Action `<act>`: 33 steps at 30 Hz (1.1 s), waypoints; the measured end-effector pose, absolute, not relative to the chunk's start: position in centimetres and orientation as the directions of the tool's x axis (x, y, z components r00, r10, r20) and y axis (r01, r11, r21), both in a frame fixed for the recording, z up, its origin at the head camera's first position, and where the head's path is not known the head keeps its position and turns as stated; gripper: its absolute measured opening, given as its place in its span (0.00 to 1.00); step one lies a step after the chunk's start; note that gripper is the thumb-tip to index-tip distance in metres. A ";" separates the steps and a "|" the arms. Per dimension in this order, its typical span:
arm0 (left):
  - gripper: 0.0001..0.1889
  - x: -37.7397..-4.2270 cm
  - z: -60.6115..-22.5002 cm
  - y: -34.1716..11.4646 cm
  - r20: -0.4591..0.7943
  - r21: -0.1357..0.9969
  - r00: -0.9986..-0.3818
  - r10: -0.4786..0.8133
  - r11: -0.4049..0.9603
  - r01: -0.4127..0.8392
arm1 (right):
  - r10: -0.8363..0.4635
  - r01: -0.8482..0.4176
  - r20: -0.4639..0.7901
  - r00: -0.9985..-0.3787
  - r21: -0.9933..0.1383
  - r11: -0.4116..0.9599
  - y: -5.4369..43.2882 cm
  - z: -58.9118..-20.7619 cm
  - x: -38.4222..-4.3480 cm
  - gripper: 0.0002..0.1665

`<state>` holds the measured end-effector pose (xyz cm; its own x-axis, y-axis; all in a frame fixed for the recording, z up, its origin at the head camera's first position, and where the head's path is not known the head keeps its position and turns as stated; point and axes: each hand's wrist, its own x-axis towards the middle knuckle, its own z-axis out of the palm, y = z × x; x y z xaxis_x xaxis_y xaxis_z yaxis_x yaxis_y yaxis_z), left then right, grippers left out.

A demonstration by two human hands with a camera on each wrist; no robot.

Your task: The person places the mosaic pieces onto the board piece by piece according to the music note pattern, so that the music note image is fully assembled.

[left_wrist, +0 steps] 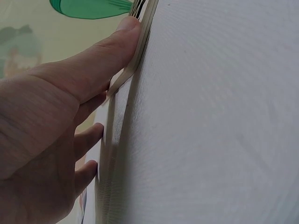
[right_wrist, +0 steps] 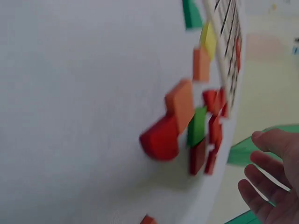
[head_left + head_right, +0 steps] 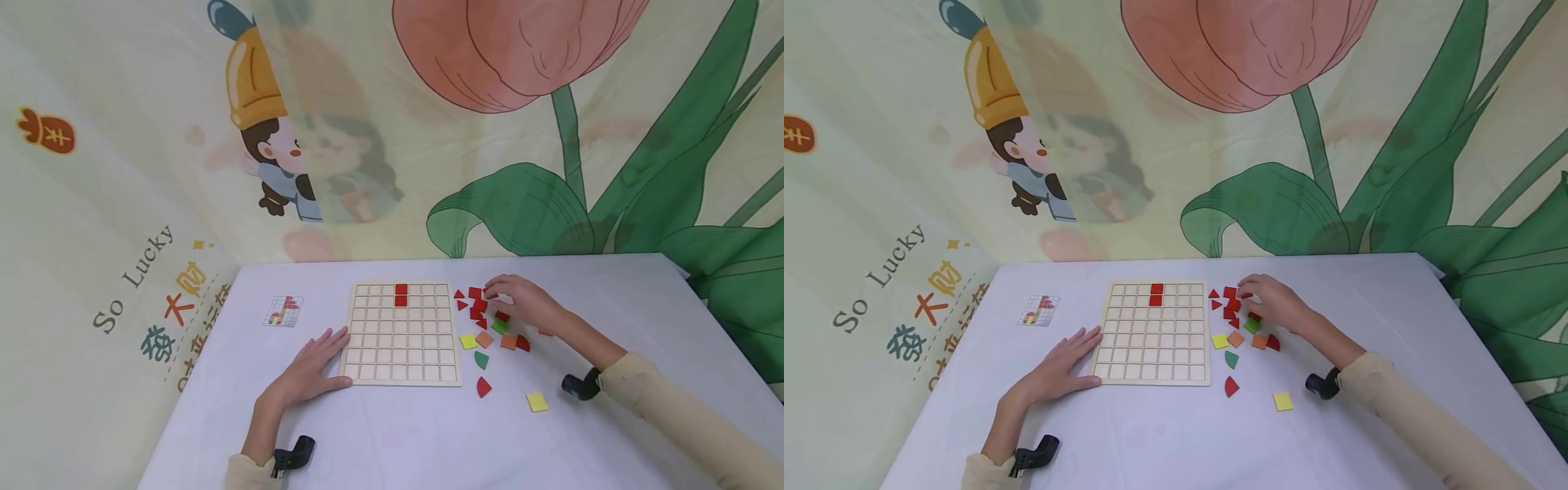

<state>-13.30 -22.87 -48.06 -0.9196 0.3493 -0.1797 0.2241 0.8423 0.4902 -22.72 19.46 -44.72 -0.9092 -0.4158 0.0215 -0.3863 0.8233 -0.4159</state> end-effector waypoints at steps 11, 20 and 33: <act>0.45 -13.2 -47.7 -22.8 -0.181 0.489 -0.920 0.349 0.843 0.223 | -0.419 -0.366 -0.080 -0.904 -0.360 0.858 19.8 -47.2 -27.6 0.17; 0.45 -13.2 -47.7 -22.9 -0.187 0.488 -0.919 0.347 0.845 0.220 | -0.462 -0.415 -0.097 -0.882 -0.304 0.857 19.8 -47.4 -27.8 0.16; 0.46 -13.1 -47.9 -23.1 -0.191 0.491 -0.919 0.346 0.844 0.215 | -0.537 -0.560 0.161 -0.828 -0.283 0.779 16.7 -46.7 -27.3 0.14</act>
<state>-13.07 -23.10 -47.94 -0.9186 0.3459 -0.1913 0.2154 0.8439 0.4914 -27.29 16.75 -46.72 -0.8283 -0.5367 0.1609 -0.5597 0.7787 -0.2835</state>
